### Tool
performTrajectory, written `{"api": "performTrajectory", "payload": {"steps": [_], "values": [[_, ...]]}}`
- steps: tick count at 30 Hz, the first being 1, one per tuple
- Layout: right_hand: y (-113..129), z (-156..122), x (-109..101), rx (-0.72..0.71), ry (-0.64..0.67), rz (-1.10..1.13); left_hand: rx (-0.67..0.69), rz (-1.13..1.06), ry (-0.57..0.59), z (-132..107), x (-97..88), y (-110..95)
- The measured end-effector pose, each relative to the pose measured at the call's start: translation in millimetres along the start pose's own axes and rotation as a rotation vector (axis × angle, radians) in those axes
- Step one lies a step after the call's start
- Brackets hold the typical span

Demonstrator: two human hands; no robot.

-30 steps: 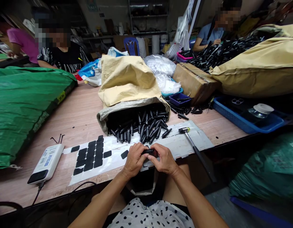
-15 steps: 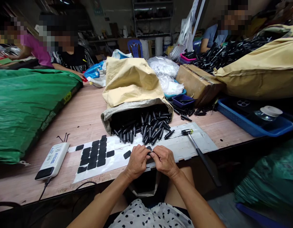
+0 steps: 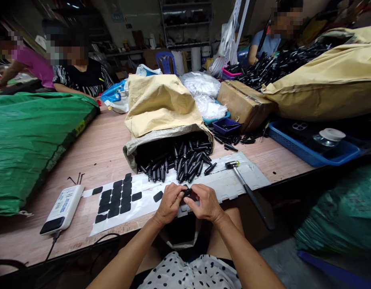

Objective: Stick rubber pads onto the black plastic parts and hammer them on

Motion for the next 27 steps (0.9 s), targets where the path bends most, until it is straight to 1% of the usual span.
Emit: {"api": "performTrajectory", "payload": {"steps": [3,7,13,15,18,20,22,24,25,27], "values": [[-1,1,0,0.004,0.001,0.012,0.004,0.01,0.003,1,0.1,-1],[0,2,-1,-0.005,-0.013,0.022,0.07,-0.002,0.01,1,0.7,-7],[2,3,0,-0.057,-0.01,0.047,0.101,-0.004,0.043,0,2.4,-10],[2,1,-2,-0.057,-0.01,0.088,0.113,-0.006,0.038,1,1.4,-11],[-2,-1,-7,-0.011,-0.024,0.235,0.129,0.009,-0.004,-1,-3.6,-17],[-10,-4,-13,0.048,-0.086,0.361,0.15,0.035,-0.019,-10,-5.3,-27],[-20,-7,-16,0.099,-0.159,0.468,0.205,0.044,0.015,-27,-0.5,-43],[-27,-9,-16,0.124,-0.192,0.526,0.272,0.031,0.089,-51,11.6,-57],[-29,-9,-15,0.13,-0.193,0.537,0.289,0.032,0.131,-64,19.6,-59],[-31,-9,-13,0.138,-0.183,0.538,0.258,0.068,0.186,-86,36.1,-52]]}}
Point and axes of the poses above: each hand's wrist, its own z-axis towards the middle knuckle, its own x-axis out of the palm, y = z × x, the point moved 8 cm from there along z, towards the middle knuckle, and after that the axes turned 1 degree about x, right-handed, at the moved point
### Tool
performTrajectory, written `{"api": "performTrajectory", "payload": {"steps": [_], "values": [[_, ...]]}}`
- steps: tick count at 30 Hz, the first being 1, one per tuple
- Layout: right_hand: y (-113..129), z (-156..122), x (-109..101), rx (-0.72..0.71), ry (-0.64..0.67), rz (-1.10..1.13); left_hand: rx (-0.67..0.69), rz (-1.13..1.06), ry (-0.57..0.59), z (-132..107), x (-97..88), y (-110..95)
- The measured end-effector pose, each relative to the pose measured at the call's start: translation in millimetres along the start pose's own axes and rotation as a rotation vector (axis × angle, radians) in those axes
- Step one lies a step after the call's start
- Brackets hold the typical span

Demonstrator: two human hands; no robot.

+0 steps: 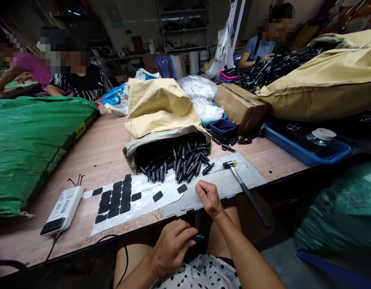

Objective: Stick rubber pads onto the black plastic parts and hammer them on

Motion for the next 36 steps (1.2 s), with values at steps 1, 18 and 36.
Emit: {"api": "performTrajectory", "payload": {"steps": [1,18,36], "values": [[0,0,0,0.003,0.004,-0.004,-0.048,0.029,0.017,-9,9.6,6],[7,3,0,-0.018,0.0,-0.06,-0.628,0.304,-0.451,37,-126.3,105],[9,2,2,0.016,0.004,-0.059,-0.805,0.26,0.041,42,-91.9,104]]}}
Point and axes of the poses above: each hand's wrist, its own z-axis towards the middle knuckle, its own x-axis out of the palm, y = z × x, the point moved 8 cm from there along z, towards the middle knuckle, and after that the axes turned 1 degree about x, right-handed, at the moved point
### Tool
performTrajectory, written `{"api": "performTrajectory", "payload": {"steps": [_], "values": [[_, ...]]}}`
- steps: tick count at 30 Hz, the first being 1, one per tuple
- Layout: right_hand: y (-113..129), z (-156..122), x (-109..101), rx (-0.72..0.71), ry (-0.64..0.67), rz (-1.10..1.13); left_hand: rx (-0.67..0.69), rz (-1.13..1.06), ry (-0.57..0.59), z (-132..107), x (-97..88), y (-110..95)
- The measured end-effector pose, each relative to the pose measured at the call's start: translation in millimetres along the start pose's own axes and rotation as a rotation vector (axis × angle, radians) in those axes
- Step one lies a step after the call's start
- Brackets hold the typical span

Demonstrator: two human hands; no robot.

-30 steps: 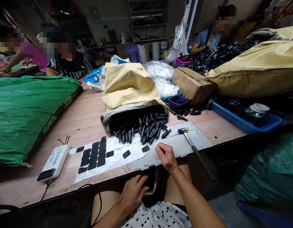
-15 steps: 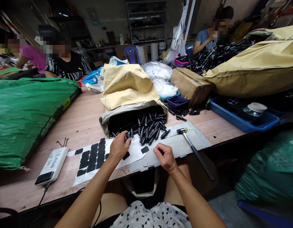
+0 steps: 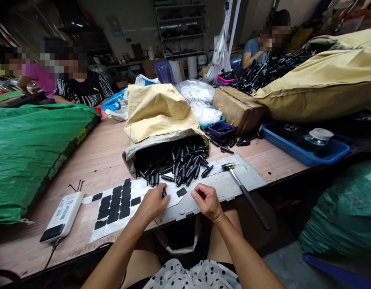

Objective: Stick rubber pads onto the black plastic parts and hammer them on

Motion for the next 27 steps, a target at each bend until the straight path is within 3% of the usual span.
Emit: {"api": "performTrajectory", "payload": {"steps": [3,5,7,10,12,15,17,19,23,27], "values": [[0,2,-2,0.03,-0.009,0.003,0.035,-0.017,0.1,-3,-0.7,11],[-2,8,-18,0.067,-0.092,-0.061,0.058,-0.046,0.13,-8,-3.0,17],[-2,14,-50,0.109,-0.263,-0.267,0.052,-0.014,0.098,-14,-8.2,25],[-3,18,-106,0.219,-0.488,-0.797,0.014,0.1,-0.056,-22,-18.1,28],[-16,18,-133,0.391,-0.477,-1.078,0.056,0.129,-0.141,-25,-18.0,19],[-42,10,-155,0.582,-0.335,-1.221,0.184,0.096,-0.197,-27,-8.0,-2],[-53,4,-157,0.592,-0.266,-1.219,0.236,0.04,-0.205,-28,-0.5,-11],[-52,-3,-156,0.54,-0.281,-1.202,0.269,-0.024,-0.203,-29,5.3,-19],[-29,-24,-146,0.392,-0.435,-0.988,0.359,-0.137,-0.211,-31,14.5,-38],[2,-40,-113,0.304,-0.413,-0.73,0.352,-0.197,-0.219,-18,28.8,-51]]}}
Point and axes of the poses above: each hand's wrist, its own z-axis towards the middle knuckle, its own x-axis out of the palm, y = z × x, the point moved 8 cm from there along z, towards the middle knuckle, and after that the axes turned 1 degree about x, right-handed, at the moved point
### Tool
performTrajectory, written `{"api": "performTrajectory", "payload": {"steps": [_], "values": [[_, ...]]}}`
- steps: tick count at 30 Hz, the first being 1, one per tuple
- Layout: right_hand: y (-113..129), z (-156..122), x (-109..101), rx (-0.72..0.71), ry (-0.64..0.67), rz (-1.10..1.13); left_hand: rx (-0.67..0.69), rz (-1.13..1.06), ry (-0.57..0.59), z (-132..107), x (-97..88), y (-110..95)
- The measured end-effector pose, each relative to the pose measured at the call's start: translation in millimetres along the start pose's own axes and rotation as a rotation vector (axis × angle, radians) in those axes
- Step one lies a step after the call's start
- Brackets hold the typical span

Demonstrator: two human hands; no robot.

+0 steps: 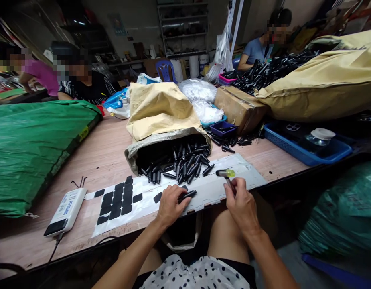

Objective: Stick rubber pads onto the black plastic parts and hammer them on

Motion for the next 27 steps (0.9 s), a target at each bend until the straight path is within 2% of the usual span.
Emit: {"api": "performTrajectory", "payload": {"steps": [4,8,13,19,27], "values": [[39,-32,11,-0.126,0.134,-0.001,-0.035,-0.082,-0.001,6,8.2,7],[69,-57,26,-0.292,0.245,0.105,-0.013,-0.107,0.011,-4,-6.6,18],[93,-70,39,-0.352,0.24,0.221,-0.066,-0.103,-0.015,-14,-27.5,42],[116,-71,57,-0.393,0.264,0.201,-0.063,-0.077,-0.003,-12,-20.3,51],[134,-82,60,-0.512,0.24,0.012,-0.083,-0.081,0.011,-12,-20.0,52]]}}
Point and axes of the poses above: each hand's wrist, its own z-axis towards the middle knuckle, its own x-axis out of the palm, y = z × x, the point moved 8 cm from there along z, towards the middle knuckle, and after that the axes turned 1 degree about x, right-handed, at the moved point
